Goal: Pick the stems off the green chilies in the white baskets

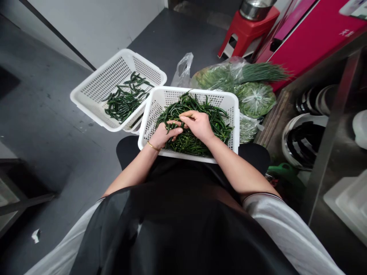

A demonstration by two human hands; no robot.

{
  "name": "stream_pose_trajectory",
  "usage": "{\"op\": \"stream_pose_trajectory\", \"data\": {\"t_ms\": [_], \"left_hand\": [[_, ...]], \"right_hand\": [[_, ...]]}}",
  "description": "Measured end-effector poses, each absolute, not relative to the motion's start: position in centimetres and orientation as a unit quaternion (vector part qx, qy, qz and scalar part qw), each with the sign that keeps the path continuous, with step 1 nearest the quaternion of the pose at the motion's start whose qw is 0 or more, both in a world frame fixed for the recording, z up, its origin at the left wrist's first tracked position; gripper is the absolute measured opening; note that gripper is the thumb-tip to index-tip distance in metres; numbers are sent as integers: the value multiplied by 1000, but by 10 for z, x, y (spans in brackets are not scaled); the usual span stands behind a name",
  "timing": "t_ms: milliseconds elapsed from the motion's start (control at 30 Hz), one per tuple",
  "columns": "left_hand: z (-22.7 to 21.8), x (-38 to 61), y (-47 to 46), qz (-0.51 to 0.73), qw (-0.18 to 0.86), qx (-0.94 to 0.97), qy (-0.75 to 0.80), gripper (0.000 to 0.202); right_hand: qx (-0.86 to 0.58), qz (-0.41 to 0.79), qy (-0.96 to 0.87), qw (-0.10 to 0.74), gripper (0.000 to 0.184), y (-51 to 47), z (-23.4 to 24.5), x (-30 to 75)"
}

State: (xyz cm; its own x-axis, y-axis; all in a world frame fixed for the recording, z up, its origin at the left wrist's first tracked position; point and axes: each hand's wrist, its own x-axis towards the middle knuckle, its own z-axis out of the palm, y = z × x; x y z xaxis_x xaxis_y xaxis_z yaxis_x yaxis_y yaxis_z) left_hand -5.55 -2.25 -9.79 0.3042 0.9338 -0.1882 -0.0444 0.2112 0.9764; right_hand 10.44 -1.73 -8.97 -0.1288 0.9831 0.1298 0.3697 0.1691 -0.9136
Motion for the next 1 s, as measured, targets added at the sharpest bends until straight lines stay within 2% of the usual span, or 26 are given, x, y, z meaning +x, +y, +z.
{"op": "stream_pose_trajectory", "data": {"t_ms": [133,200,333,400,467,567,633,700,733,800,900,1000], "left_hand": [[-88,-53,-24,354,545,616,446,20],[-83,-56,-25,313,538,659,422,21],[-74,-65,-31,166,633,696,295,15],[-77,-70,-35,151,687,659,265,13],[-87,-74,-37,219,737,574,280,13],[-105,-80,-35,352,785,400,316,18],[-114,-81,-33,377,793,333,344,20],[-117,-81,-33,362,797,316,365,15],[-117,-79,-34,351,801,318,366,14],[-114,-74,-36,332,805,333,360,15],[-108,-60,-37,331,791,356,372,18],[-107,-44,-33,348,751,385,408,26]], "right_hand": [[-530,232,-757,302,33,-22,-79,113],[-518,219,-789,247,39,-28,-75,117],[-427,407,-779,213,53,-42,-67,135],[-415,479,-748,197,56,-46,-67,152],[-450,440,-762,155,47,-50,-75,172],[-504,273,-819,12,25,-61,-99,198],[-519,196,-827,-90,15,-70,-116,205],[-526,164,-823,-138,10,-74,-124,205],[-525,160,-825,-134,11,-73,-124,204],[-514,186,-834,-76,13,-64,-117,200],[-523,307,-792,67,20,-42,-99,188],[-538,414,-719,148,19,-30,-89,162]]}}
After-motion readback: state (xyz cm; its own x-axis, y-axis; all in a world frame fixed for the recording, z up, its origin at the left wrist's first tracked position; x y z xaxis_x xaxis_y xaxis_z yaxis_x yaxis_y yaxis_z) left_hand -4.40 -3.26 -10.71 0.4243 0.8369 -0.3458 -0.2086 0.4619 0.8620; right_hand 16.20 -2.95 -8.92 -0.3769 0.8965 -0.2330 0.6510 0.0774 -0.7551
